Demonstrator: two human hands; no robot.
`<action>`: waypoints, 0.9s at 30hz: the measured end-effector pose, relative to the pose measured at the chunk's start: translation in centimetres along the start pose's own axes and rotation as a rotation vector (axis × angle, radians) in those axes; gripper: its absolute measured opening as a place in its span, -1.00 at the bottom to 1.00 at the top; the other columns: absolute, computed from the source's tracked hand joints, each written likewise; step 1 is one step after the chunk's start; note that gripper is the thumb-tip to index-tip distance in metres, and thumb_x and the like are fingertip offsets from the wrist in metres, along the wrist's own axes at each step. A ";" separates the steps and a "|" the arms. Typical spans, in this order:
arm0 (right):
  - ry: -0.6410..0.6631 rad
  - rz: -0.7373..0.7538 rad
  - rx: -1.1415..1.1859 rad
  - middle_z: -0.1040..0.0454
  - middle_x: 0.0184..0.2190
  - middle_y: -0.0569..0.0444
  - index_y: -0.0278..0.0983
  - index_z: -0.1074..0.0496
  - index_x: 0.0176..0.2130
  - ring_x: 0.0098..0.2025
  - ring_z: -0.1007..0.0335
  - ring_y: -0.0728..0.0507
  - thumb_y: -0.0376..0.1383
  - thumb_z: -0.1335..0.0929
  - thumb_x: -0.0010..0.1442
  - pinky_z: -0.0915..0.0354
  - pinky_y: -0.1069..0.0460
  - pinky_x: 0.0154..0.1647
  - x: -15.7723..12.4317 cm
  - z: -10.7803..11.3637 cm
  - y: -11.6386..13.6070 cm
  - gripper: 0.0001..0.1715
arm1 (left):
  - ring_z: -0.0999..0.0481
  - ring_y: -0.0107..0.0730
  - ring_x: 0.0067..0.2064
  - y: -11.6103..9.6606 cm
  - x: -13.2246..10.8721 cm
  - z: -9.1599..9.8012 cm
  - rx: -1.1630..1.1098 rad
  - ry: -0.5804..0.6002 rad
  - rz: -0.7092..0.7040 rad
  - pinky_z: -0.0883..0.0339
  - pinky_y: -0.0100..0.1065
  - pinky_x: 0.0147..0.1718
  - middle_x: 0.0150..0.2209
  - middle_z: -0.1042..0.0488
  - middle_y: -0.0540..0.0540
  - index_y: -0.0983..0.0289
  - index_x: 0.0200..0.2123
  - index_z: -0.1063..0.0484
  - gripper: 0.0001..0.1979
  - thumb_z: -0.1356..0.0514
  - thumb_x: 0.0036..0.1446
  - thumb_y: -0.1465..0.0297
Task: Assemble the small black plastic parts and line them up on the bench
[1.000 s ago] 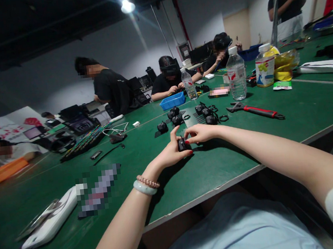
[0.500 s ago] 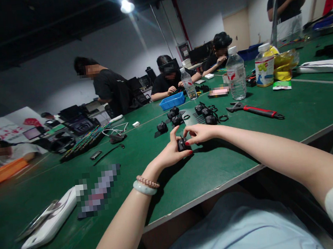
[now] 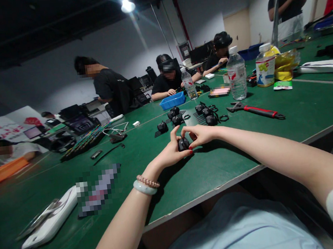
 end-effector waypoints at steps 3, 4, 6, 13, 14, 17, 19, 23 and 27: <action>-0.003 -0.003 -0.006 -0.03 -0.63 0.29 -0.29 -0.09 -0.12 -0.58 0.04 0.08 -0.25 -0.33 -0.11 0.07 0.17 -0.57 -0.1 0.0 0.2 -0.46 | -0.34 -0.35 -0.24 0.0 0.0 0.0 0.003 -0.002 0.002 -0.19 -0.15 -0.18 -0.20 -0.24 0.11 0.21 0.11 0.43 -0.10 -0.18 -0.14 0.37; -0.004 -0.004 -0.010 -0.03 -0.63 0.29 -0.29 -0.10 -0.12 -0.58 0.04 0.08 -0.25 -0.33 -0.10 0.07 0.17 -0.57 -0.1 0.0 0.3 -0.47 | -0.34 -0.35 -0.24 0.0 0.0 0.0 0.006 -0.004 0.002 -0.19 -0.15 -0.18 -0.21 -0.24 0.11 0.21 0.11 0.42 -0.10 -0.18 -0.14 0.36; -0.010 -0.007 -0.021 -0.04 -0.64 0.29 -0.29 -0.10 -0.13 -0.58 0.04 0.08 -0.24 -0.32 -0.10 0.07 0.17 -0.57 -0.1 0.1 0.3 -0.47 | -0.33 -0.35 -0.24 0.0 0.0 0.1 0.015 -0.007 0.000 -0.20 -0.16 -0.18 -0.22 -0.25 0.10 0.22 0.11 0.42 -0.10 -0.18 -0.14 0.36; -0.014 -0.017 -0.024 -0.05 -0.63 0.28 -0.29 -0.11 -0.15 -0.58 0.02 0.08 -0.24 -0.32 -0.09 0.08 0.17 -0.58 0.0 0.0 0.0 -0.50 | -0.33 -0.36 -0.24 0.1 0.1 0.1 0.023 -0.011 -0.002 -0.20 -0.18 -0.19 -0.22 -0.23 0.10 0.21 0.11 0.42 -0.10 -0.18 -0.14 0.36; -0.014 -0.019 -0.022 -0.05 -0.63 0.28 -0.30 -0.11 -0.15 -0.58 0.03 0.08 -0.24 -0.32 -0.09 0.08 0.17 -0.58 0.0 0.0 0.0 -0.51 | -0.33 -0.36 -0.24 0.1 0.1 0.1 0.024 -0.012 -0.004 -0.20 -0.18 -0.19 -0.22 -0.23 0.09 0.21 0.11 0.42 -0.10 -0.18 -0.14 0.36; -0.015 -0.020 -0.025 -0.05 -0.63 0.28 -0.30 -0.11 -0.15 -0.58 0.04 0.08 -0.24 -0.32 -0.09 0.08 0.17 -0.58 0.0 0.1 0.0 -0.51 | -0.33 -0.36 -0.25 0.0 0.1 0.0 0.021 -0.009 -0.008 -0.20 -0.19 -0.19 -0.23 -0.23 0.08 0.22 0.11 0.42 -0.11 -0.18 -0.14 0.36; -0.014 -0.023 -0.032 -0.05 -0.63 0.28 -0.30 -0.12 -0.14 -0.58 0.04 0.08 -0.23 -0.32 -0.08 0.08 0.17 -0.58 0.0 0.1 0.0 -0.51 | -0.33 -0.36 -0.25 0.0 0.1 0.0 0.017 -0.009 -0.007 -0.20 -0.18 -0.19 -0.24 -0.23 0.08 0.22 0.11 0.42 -0.11 -0.18 -0.14 0.36; -0.016 -0.029 -0.044 -0.08 -0.63 0.27 -0.30 -0.13 -0.13 -0.58 0.03 0.07 -0.23 -0.31 -0.07 0.07 0.16 -0.57 0.0 0.2 0.0 -0.51 | -0.32 -0.38 -0.26 0.1 0.1 0.1 0.014 -0.014 -0.001 -0.19 -0.18 -0.17 -0.23 -0.23 0.08 0.21 0.11 0.41 -0.11 -0.18 -0.14 0.36; -0.014 -0.033 -0.057 -0.10 -0.62 0.25 -0.30 -0.15 -0.14 -0.57 0.01 0.06 -0.23 -0.29 -0.05 0.06 0.16 -0.57 0.0 0.2 -0.1 -0.55 | -0.32 -0.39 -0.26 0.1 0.1 0.1 0.018 -0.015 -0.001 -0.18 -0.18 -0.17 -0.24 -0.23 0.08 0.22 0.11 0.41 -0.10 -0.18 -0.15 0.37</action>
Point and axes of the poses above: each hand's wrist, its own x-axis towards the middle knuckle, its own z-axis out of the back of the hand, y = z × x, the point moved 9 cm from there along x, towards the middle knuckle
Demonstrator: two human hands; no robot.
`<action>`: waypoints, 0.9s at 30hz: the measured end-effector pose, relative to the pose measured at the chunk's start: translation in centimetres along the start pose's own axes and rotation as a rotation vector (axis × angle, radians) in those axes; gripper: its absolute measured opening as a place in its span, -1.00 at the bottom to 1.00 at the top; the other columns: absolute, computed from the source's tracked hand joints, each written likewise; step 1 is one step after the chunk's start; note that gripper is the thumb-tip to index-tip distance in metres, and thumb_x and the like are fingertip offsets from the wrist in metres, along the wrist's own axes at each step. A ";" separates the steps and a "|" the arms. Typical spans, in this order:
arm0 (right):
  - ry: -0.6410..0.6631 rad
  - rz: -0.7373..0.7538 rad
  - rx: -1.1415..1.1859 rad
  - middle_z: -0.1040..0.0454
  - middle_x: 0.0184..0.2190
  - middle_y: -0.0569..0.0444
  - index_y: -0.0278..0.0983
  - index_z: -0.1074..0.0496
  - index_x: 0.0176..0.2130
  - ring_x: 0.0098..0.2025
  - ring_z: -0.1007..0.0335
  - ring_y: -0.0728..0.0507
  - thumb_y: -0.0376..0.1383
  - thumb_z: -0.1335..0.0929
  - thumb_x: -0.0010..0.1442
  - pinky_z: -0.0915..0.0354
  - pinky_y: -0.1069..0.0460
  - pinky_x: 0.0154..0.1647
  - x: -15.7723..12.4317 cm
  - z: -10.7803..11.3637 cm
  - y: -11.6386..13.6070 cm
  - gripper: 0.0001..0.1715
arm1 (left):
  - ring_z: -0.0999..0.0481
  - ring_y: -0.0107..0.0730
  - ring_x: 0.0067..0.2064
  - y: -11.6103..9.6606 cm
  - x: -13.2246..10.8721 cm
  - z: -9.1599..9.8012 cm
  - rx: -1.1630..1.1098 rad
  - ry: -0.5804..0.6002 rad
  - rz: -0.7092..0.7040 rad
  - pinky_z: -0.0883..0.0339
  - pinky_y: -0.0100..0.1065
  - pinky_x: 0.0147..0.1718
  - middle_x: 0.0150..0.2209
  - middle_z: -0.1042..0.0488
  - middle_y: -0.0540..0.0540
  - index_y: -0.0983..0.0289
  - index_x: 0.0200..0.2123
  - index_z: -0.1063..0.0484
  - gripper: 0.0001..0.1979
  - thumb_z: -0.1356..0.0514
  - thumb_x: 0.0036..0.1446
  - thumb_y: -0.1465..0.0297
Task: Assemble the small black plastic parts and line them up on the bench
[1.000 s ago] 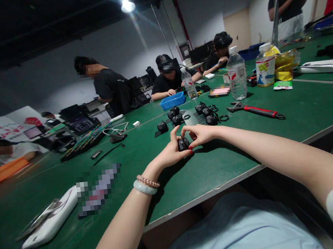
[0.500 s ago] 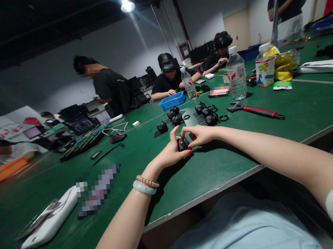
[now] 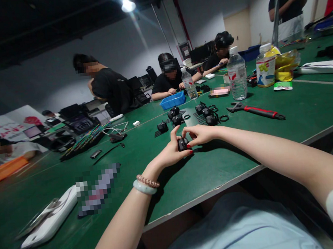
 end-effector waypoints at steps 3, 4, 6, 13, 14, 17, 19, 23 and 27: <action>-0.008 0.000 -0.026 -0.11 -0.61 0.23 -0.30 -0.17 -0.15 -0.56 -0.02 0.05 -0.22 -0.29 -0.04 0.05 0.16 -0.57 0.0 0.1 -0.1 -0.57 | -0.32 -0.39 -0.26 0.0 0.0 0.0 0.004 0.005 0.003 -0.17 -0.18 -0.16 -0.25 -0.23 0.07 0.22 0.11 0.42 -0.10 -0.18 -0.14 0.37; -0.009 0.000 -0.033 -0.12 -0.60 0.23 -0.30 -0.18 -0.15 -0.55 -0.03 0.05 -0.21 -0.29 -0.04 0.05 0.16 -0.57 0.1 0.2 -0.1 -0.58 | -0.32 -0.40 -0.26 0.0 0.0 0.0 0.003 0.006 0.004 -0.17 -0.18 -0.16 -0.24 -0.23 0.08 0.22 0.11 0.42 -0.10 -0.18 -0.14 0.36; -0.011 -0.003 -0.044 -0.14 -0.60 0.21 -0.31 -0.19 -0.16 -0.55 -0.04 0.04 -0.20 -0.28 -0.02 0.04 0.16 -0.57 0.1 0.2 -0.2 -0.59 | -0.32 -0.40 -0.26 0.0 0.0 0.0 -0.001 0.005 0.006 -0.16 -0.17 -0.15 -0.23 -0.23 0.09 0.22 0.11 0.43 -0.09 -0.18 -0.14 0.36; -0.019 -0.014 -0.074 -0.17 -0.60 0.19 -0.34 -0.23 -0.16 -0.55 -0.05 0.04 -0.19 -0.26 0.00 0.04 0.15 -0.56 0.1 0.3 -0.1 -0.60 | -0.32 -0.39 -0.27 0.3 0.0 0.1 0.006 -0.015 0.005 -0.14 -0.15 -0.13 -0.23 -0.23 0.10 0.22 0.12 0.41 -0.07 -0.20 -0.17 0.35; -0.018 -0.015 -0.072 -0.18 -0.59 0.19 -0.34 -0.24 -0.16 -0.55 -0.05 0.04 -0.19 -0.26 0.01 0.03 0.15 -0.56 0.1 0.3 -0.1 -0.61 | -0.32 -0.40 -0.27 0.3 0.0 0.1 0.006 -0.014 0.005 -0.15 -0.16 -0.14 -0.23 -0.23 0.09 0.22 0.12 0.42 -0.07 -0.20 -0.17 0.35; -0.009 -0.017 -0.057 -0.19 -0.60 0.19 -0.35 -0.24 -0.17 -0.55 -0.08 0.04 -0.18 -0.24 0.02 0.02 0.16 -0.56 0.1 0.2 -0.1 -0.61 | -0.32 -0.42 -0.29 0.3 0.0 0.0 0.011 -0.011 0.010 -0.17 -0.19 -0.17 -0.26 -0.23 0.06 0.22 0.12 0.43 -0.08 -0.19 -0.16 0.35; -0.006 -0.017 -0.054 -0.20 -0.60 0.18 -0.35 -0.25 -0.16 -0.55 -0.09 0.04 -0.18 -0.24 0.03 0.02 0.16 -0.57 0.1 0.2 -0.1 -0.61 | -0.32 -0.43 -0.30 0.3 0.0 0.0 0.013 -0.008 0.010 -0.18 -0.21 -0.18 -0.28 -0.24 0.05 0.22 0.12 0.44 -0.08 -0.19 -0.15 0.36; -0.007 -0.026 -0.040 -0.24 -0.59 0.17 -0.35 -0.26 -0.16 -0.55 -0.11 0.04 -0.18 -0.23 0.04 0.01 0.16 -0.57 0.1 0.2 0.0 -0.61 | -0.32 -0.44 -0.30 0.2 0.0 0.0 0.014 -0.003 0.008 -0.18 -0.22 -0.18 -0.28 -0.24 0.04 0.22 0.12 0.45 -0.08 -0.18 -0.15 0.37; -0.006 -0.039 -0.027 -0.27 -0.58 0.15 -0.35 -0.26 -0.16 -0.55 -0.12 0.04 -0.18 -0.22 0.04 -0.01 0.15 -0.56 0.0 0.2 -0.1 -0.61 | -0.33 -0.41 -0.28 0.3 0.0 0.0 0.012 -0.002 0.006 -0.17 -0.21 -0.16 -0.26 -0.24 0.06 0.21 0.12 0.45 -0.08 -0.19 -0.15 0.36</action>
Point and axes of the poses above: each hand's wrist, its own x-axis towards the middle knuckle, its own z-axis out of the back of the hand, y = z × x, the point moved 9 cm from there along x, towards the middle knuckle
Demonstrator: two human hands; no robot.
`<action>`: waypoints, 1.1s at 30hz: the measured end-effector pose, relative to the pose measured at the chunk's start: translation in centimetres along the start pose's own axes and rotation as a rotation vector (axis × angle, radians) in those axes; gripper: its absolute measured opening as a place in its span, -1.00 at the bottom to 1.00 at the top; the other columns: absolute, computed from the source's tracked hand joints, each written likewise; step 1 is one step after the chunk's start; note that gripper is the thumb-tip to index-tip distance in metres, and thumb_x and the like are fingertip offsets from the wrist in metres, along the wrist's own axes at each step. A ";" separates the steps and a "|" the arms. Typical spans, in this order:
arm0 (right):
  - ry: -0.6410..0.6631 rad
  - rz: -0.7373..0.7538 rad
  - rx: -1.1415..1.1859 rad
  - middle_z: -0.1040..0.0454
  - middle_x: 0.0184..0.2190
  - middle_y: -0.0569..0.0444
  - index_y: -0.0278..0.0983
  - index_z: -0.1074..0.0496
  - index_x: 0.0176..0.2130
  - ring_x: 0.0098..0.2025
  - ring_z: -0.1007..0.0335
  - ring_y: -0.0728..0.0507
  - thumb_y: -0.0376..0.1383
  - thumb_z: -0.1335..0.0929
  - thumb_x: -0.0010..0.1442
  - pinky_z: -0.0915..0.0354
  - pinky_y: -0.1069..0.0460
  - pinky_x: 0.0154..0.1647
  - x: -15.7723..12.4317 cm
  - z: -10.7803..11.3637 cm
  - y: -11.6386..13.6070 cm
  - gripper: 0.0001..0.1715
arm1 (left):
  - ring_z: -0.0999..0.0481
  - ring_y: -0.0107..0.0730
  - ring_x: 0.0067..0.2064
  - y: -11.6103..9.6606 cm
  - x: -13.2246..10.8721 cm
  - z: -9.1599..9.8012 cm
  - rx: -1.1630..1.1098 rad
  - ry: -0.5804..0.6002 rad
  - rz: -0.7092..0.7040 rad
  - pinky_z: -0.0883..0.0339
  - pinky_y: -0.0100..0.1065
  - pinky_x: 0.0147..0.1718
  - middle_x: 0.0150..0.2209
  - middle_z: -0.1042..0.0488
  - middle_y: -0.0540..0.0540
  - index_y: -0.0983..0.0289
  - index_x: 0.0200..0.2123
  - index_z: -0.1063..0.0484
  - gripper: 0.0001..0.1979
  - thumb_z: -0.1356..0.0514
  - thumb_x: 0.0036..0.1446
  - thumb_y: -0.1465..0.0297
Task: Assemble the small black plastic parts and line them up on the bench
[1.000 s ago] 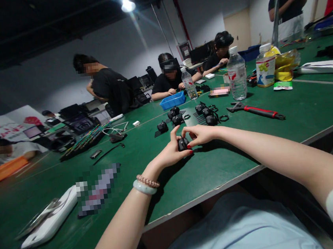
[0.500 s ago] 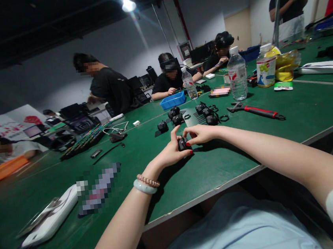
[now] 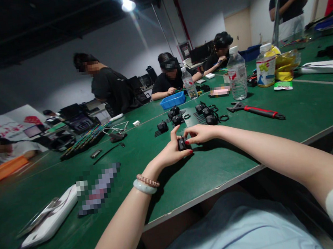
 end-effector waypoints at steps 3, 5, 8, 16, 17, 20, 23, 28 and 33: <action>-0.004 -0.003 0.003 -0.27 -0.58 0.15 -0.35 -0.27 -0.16 -0.55 -0.12 0.04 -0.17 -0.22 0.05 -0.02 0.15 -0.56 0.0 0.0 -0.1 -0.61 | -0.33 -0.40 -0.26 0.0 0.0 0.1 0.002 -0.007 -0.002 -0.16 -0.20 -0.15 -0.24 -0.23 0.08 0.20 0.12 0.43 -0.07 -0.19 -0.16 0.35; -0.001 -0.003 0.007 -0.27 -0.57 0.15 -0.35 -0.27 -0.16 -0.55 -0.13 0.04 -0.17 -0.22 0.05 -0.02 0.15 -0.55 0.0 0.0 -0.1 -0.61 | -0.33 -0.40 -0.26 0.1 0.0 0.0 0.002 -0.002 0.001 -0.16 -0.20 -0.15 -0.24 -0.24 0.08 0.20 0.12 0.44 -0.07 -0.19 -0.16 0.35; 0.005 -0.006 0.017 -0.27 -0.56 0.14 -0.35 -0.27 -0.16 -0.55 -0.13 0.04 -0.17 -0.22 0.05 -0.03 0.16 -0.56 0.0 -0.1 -0.2 -0.61 | -0.34 -0.40 -0.27 0.0 0.0 -0.1 -0.002 0.011 0.004 -0.17 -0.20 -0.16 -0.26 -0.25 0.06 0.21 0.11 0.45 -0.07 -0.19 -0.15 0.35; 0.007 -0.001 0.035 -0.27 -0.56 0.14 -0.34 -0.28 -0.16 -0.54 -0.15 0.04 -0.16 -0.22 0.05 -0.04 0.16 -0.56 0.2 -0.2 -0.6 -0.61 | -0.35 -0.40 -0.27 -0.1 0.0 -0.1 0.011 0.015 0.005 -0.17 -0.21 -0.16 -0.28 -0.27 0.04 0.22 0.11 0.46 -0.08 -0.18 -0.14 0.35; 0.008 -0.001 0.034 -0.27 -0.56 0.14 -0.35 -0.27 -0.16 -0.54 -0.15 0.04 -0.16 -0.22 0.05 -0.05 0.16 -0.56 0.2 -0.2 -0.6 -0.60 | -0.35 -0.40 -0.27 -0.1 0.0 -0.1 0.014 0.013 0.006 -0.17 -0.21 -0.16 -0.28 -0.26 0.04 0.22 0.11 0.46 -0.08 -0.18 -0.14 0.35; 0.009 -0.014 0.025 -0.27 -0.56 0.14 -0.35 -0.26 -0.16 -0.54 -0.15 0.04 -0.15 -0.21 0.06 -0.05 0.15 -0.56 0.2 -0.3 -0.8 -0.60 | -0.35 -0.39 -0.26 -0.1 0.0 0.0 0.018 0.010 0.009 -0.17 -0.21 -0.15 -0.28 -0.27 0.04 0.22 0.11 0.44 -0.08 -0.19 -0.15 0.36; -0.002 -0.018 0.013 -0.26 -0.57 0.14 -0.35 -0.25 -0.16 -0.54 -0.14 0.04 -0.15 -0.22 0.05 -0.03 0.15 -0.55 0.2 -0.2 -0.7 -0.60 | -0.34 -0.38 -0.26 -0.2 0.0 -0.1 0.001 0.013 0.004 -0.17 -0.20 -0.15 -0.27 -0.27 0.06 0.22 0.11 0.44 -0.09 -0.18 -0.15 0.36; -0.046 0.031 -0.009 -0.17 -0.59 0.20 -0.33 -0.21 -0.13 -0.54 -0.07 0.05 -0.17 -0.29 -0.03 0.01 0.16 -0.56 0.0 0.3 -0.2 -0.54 | -0.33 -0.37 -0.26 -0.2 0.0 0.0 -0.007 0.003 -0.009 -0.18 -0.19 -0.17 -0.24 -0.25 0.08 0.22 0.12 0.42 -0.09 -0.19 -0.15 0.36; -0.041 0.062 0.027 -0.09 -0.61 0.25 -0.31 -0.14 -0.09 -0.55 -0.03 0.06 -0.20 -0.33 -0.10 0.03 0.16 -0.56 -0.1 0.2 0.1 -0.44 | -0.33 -0.39 -0.29 0.0 0.0 0.0 0.000 -0.001 -0.009 -0.20 -0.19 -0.20 -0.25 -0.24 0.08 0.22 0.12 0.42 -0.09 -0.18 -0.15 0.35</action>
Point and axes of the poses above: each hand's wrist, its own x-axis towards the middle knuckle, its own z-axis out of the back of the hand, y = z × x, the point moved 9 cm from there along x, towards the middle knuckle
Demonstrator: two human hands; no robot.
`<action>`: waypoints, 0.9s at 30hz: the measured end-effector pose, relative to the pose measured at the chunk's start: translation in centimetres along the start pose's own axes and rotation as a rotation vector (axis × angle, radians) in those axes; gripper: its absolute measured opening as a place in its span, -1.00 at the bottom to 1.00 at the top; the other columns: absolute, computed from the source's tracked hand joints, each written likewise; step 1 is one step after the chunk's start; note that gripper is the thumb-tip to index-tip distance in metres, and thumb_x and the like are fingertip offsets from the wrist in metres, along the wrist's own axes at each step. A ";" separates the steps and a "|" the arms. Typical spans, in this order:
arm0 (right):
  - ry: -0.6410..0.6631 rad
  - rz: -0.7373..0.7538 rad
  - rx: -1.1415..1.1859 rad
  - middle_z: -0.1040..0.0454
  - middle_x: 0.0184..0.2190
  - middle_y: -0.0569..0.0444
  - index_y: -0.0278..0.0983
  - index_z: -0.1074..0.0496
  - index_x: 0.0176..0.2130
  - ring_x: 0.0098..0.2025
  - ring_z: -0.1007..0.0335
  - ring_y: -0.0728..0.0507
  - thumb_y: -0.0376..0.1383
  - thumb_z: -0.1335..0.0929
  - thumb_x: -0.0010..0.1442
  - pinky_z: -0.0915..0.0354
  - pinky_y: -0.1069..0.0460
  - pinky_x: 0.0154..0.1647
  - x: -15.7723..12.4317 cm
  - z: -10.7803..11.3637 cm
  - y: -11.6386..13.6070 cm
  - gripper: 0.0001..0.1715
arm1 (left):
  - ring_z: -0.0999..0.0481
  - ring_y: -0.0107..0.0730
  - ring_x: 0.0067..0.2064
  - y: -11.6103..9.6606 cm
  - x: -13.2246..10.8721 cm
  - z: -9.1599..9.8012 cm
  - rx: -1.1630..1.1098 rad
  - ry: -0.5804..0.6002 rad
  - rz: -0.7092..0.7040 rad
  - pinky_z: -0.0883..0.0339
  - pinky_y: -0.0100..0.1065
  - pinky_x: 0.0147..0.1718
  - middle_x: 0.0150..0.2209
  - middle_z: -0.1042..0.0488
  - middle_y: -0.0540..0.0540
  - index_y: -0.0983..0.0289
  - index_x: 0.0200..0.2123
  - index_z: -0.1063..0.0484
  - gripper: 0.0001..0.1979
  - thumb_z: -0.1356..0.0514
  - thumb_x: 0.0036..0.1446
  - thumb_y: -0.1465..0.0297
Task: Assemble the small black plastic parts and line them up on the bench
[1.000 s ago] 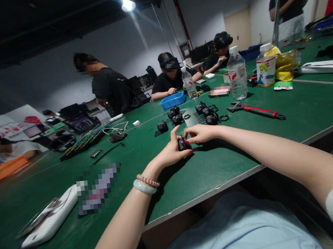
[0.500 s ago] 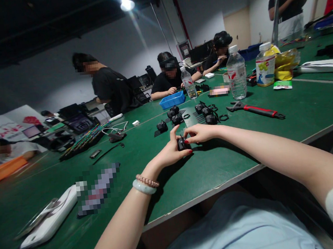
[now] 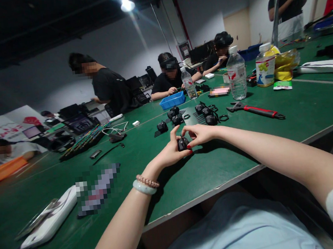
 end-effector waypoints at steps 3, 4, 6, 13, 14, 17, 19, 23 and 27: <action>0.007 0.003 0.015 -0.07 -0.61 0.26 -0.30 -0.12 -0.09 -0.55 -0.03 0.06 -0.22 -0.34 -0.12 0.02 0.17 -0.55 0.0 -0.1 0.2 -0.42 | -0.34 -0.39 -0.28 -0.1 0.0 -0.1 -0.012 0.005 -0.009 -0.20 -0.19 -0.19 -0.23 -0.24 0.10 0.22 0.12 0.42 -0.10 -0.18 -0.14 0.35; 0.011 0.005 0.020 -0.07 -0.61 0.27 -0.29 -0.11 -0.09 -0.55 -0.03 0.06 -0.23 -0.34 -0.12 0.02 0.17 -0.55 0.0 -0.1 0.3 -0.41 | -0.34 -0.38 -0.28 -0.1 0.0 0.0 -0.010 0.002 -0.012 -0.19 -0.18 -0.18 -0.22 -0.24 0.11 0.22 0.12 0.42 -0.09 -0.19 -0.15 0.35; 0.014 0.003 0.028 -0.07 -0.62 0.27 -0.28 -0.10 -0.10 -0.56 -0.03 0.06 -0.23 -0.34 -0.12 0.02 0.17 -0.56 -0.1 -0.2 0.4 -0.41 | -0.34 -0.37 -0.26 -0.1 0.0 0.0 -0.003 -0.006 -0.014 -0.18 -0.17 -0.16 -0.19 -0.23 0.13 0.23 0.12 0.40 -0.09 -0.19 -0.16 0.35; 0.019 0.000 0.003 -0.07 -0.62 0.27 -0.29 -0.13 -0.14 -0.57 0.00 0.07 -0.21 -0.33 -0.12 0.05 0.16 -0.57 -0.1 -0.3 0.6 -0.47 | -0.33 -0.30 -0.20 -0.1 -0.1 0.1 -0.012 -0.013 -0.009 -0.16 -0.13 -0.14 -0.19 -0.25 0.15 0.24 0.12 0.41 -0.07 -0.20 -0.17 0.34; 0.015 -0.002 -0.004 -0.08 -0.62 0.27 -0.29 -0.13 -0.14 -0.57 0.00 0.07 -0.21 -0.33 -0.12 0.05 0.16 -0.57 -0.1 -0.3 0.5 -0.47 | -0.33 -0.29 -0.19 -0.1 -0.1 0.2 -0.009 -0.020 -0.010 -0.15 -0.13 -0.13 -0.17 -0.25 0.15 0.24 0.12 0.40 -0.07 -0.21 -0.17 0.34; 0.011 -0.014 -0.032 -0.10 -0.61 0.26 -0.30 -0.14 -0.15 -0.56 -0.01 0.06 -0.20 -0.33 -0.11 0.06 0.16 -0.56 0.0 -0.3 0.4 -0.49 | -0.31 -0.28 -0.17 -0.2 -0.2 0.2 -0.003 -0.032 -0.017 -0.15 -0.13 -0.13 -0.14 -0.22 0.17 0.24 0.12 0.39 -0.07 -0.21 -0.17 0.34; 0.011 -0.018 -0.044 -0.10 -0.61 0.25 -0.30 -0.15 -0.16 -0.56 -0.02 0.06 -0.19 -0.32 -0.11 0.06 0.17 -0.57 0.0 -0.3 0.4 -0.49 | -0.31 -0.28 -0.17 -0.2 -0.2 0.2 -0.002 -0.031 -0.015 -0.16 -0.14 -0.13 -0.14 -0.22 0.17 0.24 0.12 0.39 -0.08 -0.21 -0.17 0.34; 0.003 -0.020 -0.053 -0.10 -0.61 0.25 -0.29 -0.17 -0.17 -0.56 -0.03 0.05 -0.17 -0.31 -0.09 0.07 0.17 -0.58 0.0 -0.2 0.5 -0.52 | -0.32 -0.30 -0.20 -0.2 -0.2 0.3 0.002 -0.039 -0.007 -0.17 -0.15 -0.16 -0.16 -0.22 0.16 0.24 0.12 0.37 -0.08 -0.21 -0.18 0.35; -0.014 -0.021 -0.072 -0.13 -0.60 0.22 -0.30 -0.20 -0.17 -0.55 -0.06 0.04 -0.15 -0.30 -0.07 0.04 0.17 -0.57 0.1 0.0 0.4 -0.54 | -0.32 -0.32 -0.22 -0.2 -0.2 0.3 0.017 -0.036 0.006 -0.17 -0.16 -0.17 -0.18 -0.22 0.14 0.23 0.12 0.37 -0.08 -0.21 -0.18 0.33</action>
Point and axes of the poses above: each hand's wrist, its own x-axis towards the middle knuckle, its own z-axis out of the back of the hand, y = z × x, the point moved 9 cm from there along x, towards the middle knuckle
